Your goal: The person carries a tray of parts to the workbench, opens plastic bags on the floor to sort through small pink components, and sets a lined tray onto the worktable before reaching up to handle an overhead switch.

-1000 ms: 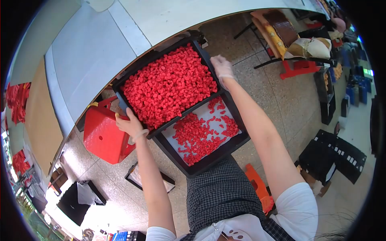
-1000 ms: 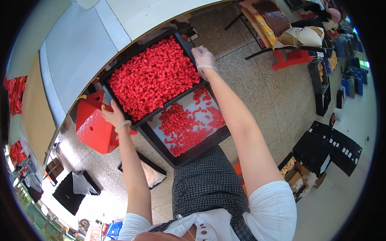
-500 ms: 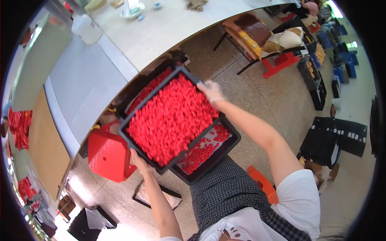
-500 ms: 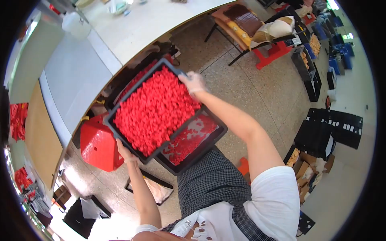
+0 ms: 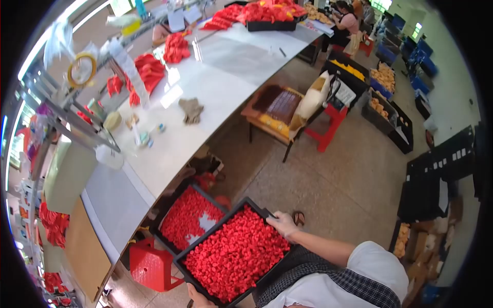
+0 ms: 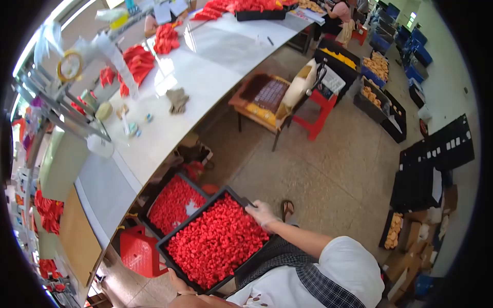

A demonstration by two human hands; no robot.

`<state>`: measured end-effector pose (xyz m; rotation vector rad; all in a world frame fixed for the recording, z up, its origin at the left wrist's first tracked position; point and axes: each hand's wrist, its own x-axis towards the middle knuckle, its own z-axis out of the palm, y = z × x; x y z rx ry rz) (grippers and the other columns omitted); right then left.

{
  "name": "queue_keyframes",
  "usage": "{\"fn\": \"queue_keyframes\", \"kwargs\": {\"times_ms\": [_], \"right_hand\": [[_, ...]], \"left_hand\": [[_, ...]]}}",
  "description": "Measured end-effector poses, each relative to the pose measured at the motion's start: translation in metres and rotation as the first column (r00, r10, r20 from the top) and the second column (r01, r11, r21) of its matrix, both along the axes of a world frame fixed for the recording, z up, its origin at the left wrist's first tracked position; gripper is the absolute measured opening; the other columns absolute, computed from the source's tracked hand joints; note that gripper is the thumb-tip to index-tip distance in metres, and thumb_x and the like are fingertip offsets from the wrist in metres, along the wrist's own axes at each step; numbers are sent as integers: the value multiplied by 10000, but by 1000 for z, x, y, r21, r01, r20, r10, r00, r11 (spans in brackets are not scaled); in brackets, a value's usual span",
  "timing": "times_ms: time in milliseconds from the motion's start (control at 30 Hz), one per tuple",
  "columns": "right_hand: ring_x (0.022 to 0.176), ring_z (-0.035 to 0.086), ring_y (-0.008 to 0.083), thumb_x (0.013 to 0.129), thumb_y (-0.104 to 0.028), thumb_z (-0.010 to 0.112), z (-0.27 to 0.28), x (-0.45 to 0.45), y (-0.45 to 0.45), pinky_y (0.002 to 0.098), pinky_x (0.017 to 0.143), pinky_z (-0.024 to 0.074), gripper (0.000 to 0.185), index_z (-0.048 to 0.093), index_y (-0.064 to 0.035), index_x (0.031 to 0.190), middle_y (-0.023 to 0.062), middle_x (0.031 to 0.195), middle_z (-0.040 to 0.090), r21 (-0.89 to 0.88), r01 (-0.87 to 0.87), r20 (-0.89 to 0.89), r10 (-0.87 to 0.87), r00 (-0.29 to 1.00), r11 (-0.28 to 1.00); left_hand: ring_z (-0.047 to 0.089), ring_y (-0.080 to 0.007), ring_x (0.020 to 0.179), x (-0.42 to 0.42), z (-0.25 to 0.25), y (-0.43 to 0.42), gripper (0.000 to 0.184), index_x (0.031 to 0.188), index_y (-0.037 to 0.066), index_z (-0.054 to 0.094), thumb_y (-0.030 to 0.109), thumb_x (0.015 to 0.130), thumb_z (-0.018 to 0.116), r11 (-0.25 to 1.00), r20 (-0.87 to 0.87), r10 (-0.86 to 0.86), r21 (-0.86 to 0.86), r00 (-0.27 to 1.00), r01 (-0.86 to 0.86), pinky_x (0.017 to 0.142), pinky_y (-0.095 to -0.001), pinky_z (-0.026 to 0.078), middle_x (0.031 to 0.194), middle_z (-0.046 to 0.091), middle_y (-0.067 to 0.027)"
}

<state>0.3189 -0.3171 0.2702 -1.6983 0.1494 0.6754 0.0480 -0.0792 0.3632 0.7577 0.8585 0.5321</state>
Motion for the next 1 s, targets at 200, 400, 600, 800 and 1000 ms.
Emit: {"fn": "queue_keyframes", "kwargs": {"times_ms": [200,400,600,800,1000], "right_hand": [[697,645,191,785,-273,703,74,126,-111,335,657,493,310,655,-18,955,110,771,684,-159,-65,179,93,979,985],[796,670,245,763,-316,706,76,254,-174,342,731,502,397,659,-23,1027,156,837,690,-233,-50,379,138,915,971],[815,653,187,776,-280,698,66,381,-154,313,768,497,402,650,13,1045,123,906,694,-38,-96,344,104,933,995],[810,659,276,749,-361,657,82,512,-68,375,737,506,420,679,-5,970,189,848,679,-64,-77,377,95,921,995],[984,609,392,753,-411,590,106,688,35,436,856,480,483,662,15,968,275,1016,626,-397,-11,460,210,863,918]], "left_hand": [[563,-269,1099,79,-109,-39,500,1266,19,518,406,967,414,994,-10,43,106,999,-42,975,-387,430,1224,578,-128],[611,-206,970,223,-67,-122,402,1138,25,596,358,981,434,989,-42,87,120,995,-82,889,-336,463,1082,638,-88],[604,-166,930,348,-56,-97,393,1112,34,607,359,988,422,989,-49,112,106,993,-106,859,-317,460,1043,639,-54],[602,-223,1028,476,-68,17,458,1206,24,565,393,977,416,979,-84,-12,201,996,29,939,-349,454,1137,627,-93],[574,-148,814,653,-25,111,394,1041,119,609,439,963,392,949,-363,-215,143,907,282,702,-334,456,927,628,-12]]}}
